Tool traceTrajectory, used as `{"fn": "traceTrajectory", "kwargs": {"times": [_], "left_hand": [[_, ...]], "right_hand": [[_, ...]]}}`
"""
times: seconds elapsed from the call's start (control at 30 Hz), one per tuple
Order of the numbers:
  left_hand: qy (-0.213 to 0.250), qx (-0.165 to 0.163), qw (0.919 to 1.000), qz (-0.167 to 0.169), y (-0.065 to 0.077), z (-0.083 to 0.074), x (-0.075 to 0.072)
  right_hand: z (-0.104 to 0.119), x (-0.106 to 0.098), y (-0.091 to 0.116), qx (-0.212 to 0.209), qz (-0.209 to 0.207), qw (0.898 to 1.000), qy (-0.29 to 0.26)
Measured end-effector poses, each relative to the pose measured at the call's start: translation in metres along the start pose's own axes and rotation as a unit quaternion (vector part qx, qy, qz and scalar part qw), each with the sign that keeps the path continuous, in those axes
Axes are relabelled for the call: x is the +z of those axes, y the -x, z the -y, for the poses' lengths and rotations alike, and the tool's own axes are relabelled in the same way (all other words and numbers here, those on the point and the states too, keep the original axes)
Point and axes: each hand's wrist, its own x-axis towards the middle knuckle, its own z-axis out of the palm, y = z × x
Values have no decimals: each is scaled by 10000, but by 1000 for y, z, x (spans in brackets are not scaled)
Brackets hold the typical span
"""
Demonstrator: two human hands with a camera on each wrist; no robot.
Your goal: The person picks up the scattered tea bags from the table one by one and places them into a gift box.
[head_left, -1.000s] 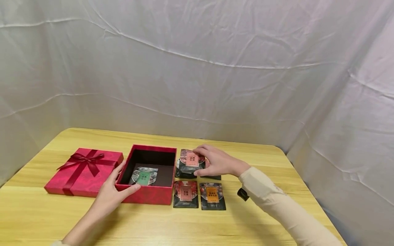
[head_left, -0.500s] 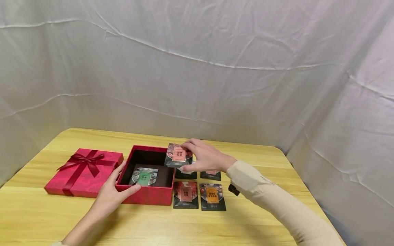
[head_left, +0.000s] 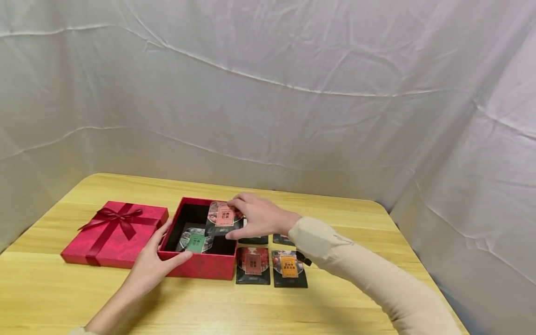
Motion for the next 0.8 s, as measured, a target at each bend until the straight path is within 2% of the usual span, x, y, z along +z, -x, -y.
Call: {"fn": "traceTrajectory", "kwargs": {"times": [0.2, 0.8], "left_hand": [[9, 3, 10000, 8, 0, 0, 0], [64, -3, 10000, 28, 0, 3, 1]], "right_hand": [[9, 2, -10, -104, 176, 9991, 366], [17, 14, -31, -2, 556, 9974, 466]]}}
